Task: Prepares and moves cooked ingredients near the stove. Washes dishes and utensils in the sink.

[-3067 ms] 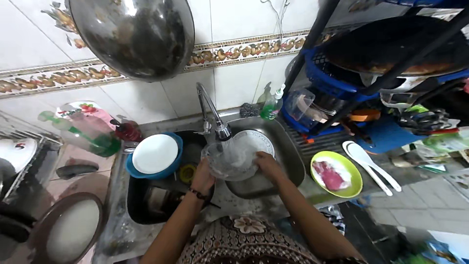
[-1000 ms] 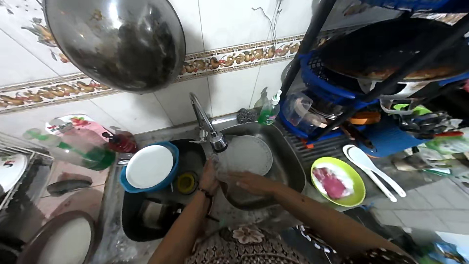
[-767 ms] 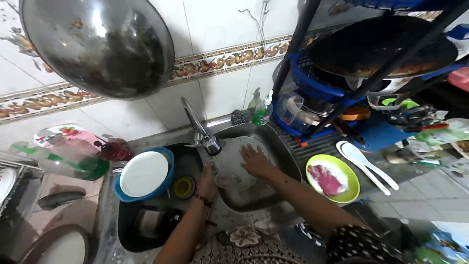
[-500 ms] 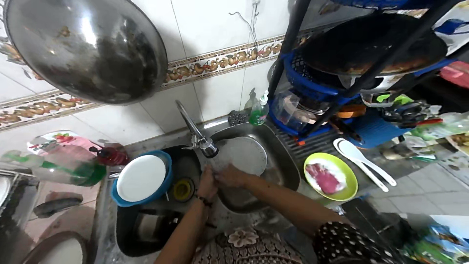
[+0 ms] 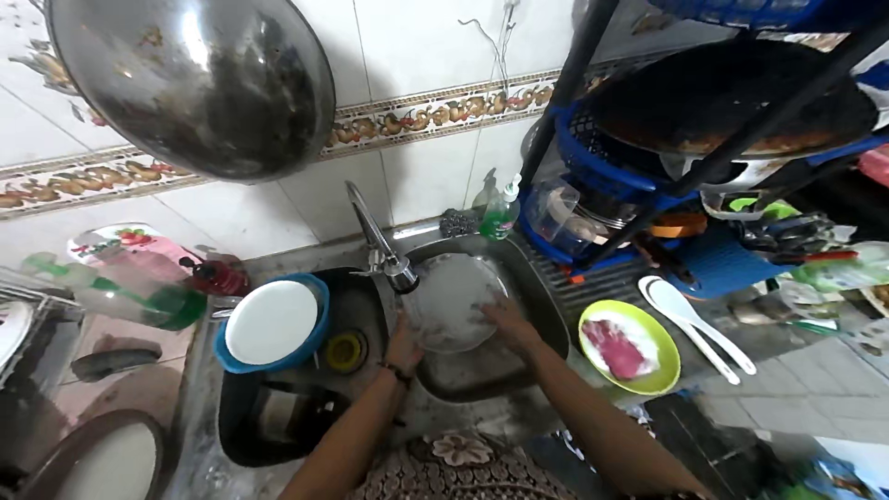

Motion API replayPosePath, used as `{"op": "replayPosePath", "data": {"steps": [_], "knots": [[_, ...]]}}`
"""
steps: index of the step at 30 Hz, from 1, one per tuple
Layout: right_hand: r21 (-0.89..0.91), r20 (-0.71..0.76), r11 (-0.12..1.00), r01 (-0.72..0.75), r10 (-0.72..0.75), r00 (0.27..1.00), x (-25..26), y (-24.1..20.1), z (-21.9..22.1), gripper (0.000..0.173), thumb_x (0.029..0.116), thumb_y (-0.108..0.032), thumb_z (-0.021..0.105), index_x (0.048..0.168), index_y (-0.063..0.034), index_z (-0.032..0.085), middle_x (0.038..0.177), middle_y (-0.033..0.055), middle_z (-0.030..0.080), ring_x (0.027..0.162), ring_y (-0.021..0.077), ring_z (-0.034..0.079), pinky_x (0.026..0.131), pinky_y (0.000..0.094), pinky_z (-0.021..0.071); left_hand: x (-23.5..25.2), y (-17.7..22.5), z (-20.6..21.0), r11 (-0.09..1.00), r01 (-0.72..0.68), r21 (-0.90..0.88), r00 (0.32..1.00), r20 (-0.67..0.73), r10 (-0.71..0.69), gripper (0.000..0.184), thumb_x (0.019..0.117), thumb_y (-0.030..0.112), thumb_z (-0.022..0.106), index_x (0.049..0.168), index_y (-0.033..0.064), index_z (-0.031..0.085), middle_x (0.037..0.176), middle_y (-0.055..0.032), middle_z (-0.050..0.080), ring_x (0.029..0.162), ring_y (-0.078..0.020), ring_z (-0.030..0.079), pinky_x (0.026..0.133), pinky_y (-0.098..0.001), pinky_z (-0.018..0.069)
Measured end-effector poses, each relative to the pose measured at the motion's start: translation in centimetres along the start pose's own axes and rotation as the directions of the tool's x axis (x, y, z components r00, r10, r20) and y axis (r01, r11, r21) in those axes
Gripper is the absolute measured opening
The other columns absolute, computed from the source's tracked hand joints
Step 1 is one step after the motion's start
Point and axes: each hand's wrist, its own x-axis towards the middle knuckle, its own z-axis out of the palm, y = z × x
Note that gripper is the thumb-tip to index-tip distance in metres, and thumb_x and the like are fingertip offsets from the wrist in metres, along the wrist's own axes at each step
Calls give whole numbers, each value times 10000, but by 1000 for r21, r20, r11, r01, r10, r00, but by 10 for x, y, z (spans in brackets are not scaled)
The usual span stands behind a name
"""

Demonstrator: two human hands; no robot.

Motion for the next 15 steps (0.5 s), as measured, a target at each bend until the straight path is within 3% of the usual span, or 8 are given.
{"op": "replayPosePath", "data": {"steps": [3,6,7,9,10,11,13,15], "knots": [[113,23,993,38,-41,999,-14,-10,-2,537,1045,-34,509,1559,-76,358,1275,203,644,959,271,712,738,409,600,9,-7,1,999,25,44,999,25,-26,441,1142,242,210,1493,-5,311,1258,-238,591,1017,-299,668,818,-437,586],[-51,-7,992,115,-116,993,-30,-26,-6,531,1030,32,468,1544,-65,378,1319,195,612,967,275,718,715,415,615,20,-1,9,942,41,333,997,-69,-19,409,1101,98,403,1477,-51,348,1263,-256,576,993,-294,665,823,-423,590],[-133,-16,982,132,-136,991,-36,-30,-7,531,1031,28,469,1546,-68,384,1336,191,612,976,276,716,720,416,611,23,2,11,884,38,465,997,-79,-2,431,1094,100,440,1481,-69,355,1293,-271,571,1037,-305,664,863,-420,586],[-311,-5,931,192,-203,979,-46,-37,-8,525,1036,13,481,1549,-57,391,1357,198,615,1016,290,710,782,430,601,27,13,14,677,17,735,1000,-17,-7,476,1092,104,448,1510,-92,333,1462,-285,481,1293,-325,558,1076,-412,478],[-402,12,882,248,-265,964,-49,-37,-9,522,1029,18,491,1541,-32,402,1347,214,627,1037,311,707,828,447,590,29,20,18,545,-10,838,999,30,-28,491,1098,115,425,1531,-90,316,1540,-280,413,1404,-326,465,1166,-413,382],[-480,31,824,301,-327,945,-51,-36,-9,517,1020,21,500,1529,-6,416,1337,232,637,1069,341,705,886,471,577,31,24,23,524,-36,851,997,63,-33,467,1108,120,387,1530,-72,334,1537,-263,423,1399,-311,467,1162,-402,378],[-588,69,708,391,-438,896,-57,-32,-7,503,1009,35,491,1509,39,436,1315,266,651,1108,403,694,964,512,543,34,27,31,672,-30,740,993,101,-67,450,1139,186,272,1505,-63,349,1459,-256,480,1276,-291,543,1063,-382,456],[-652,105,598,466,-537,837,-65,-27,-3,488,1005,54,467,1493,52,455,1315,278,646,1105,428,692,974,522,542,38,31,34,710,28,703,978,127,-164,609,1138,371,117,1554,-41,281,1542,-264,409,1395,-348,468,1130,-443,416]]}}
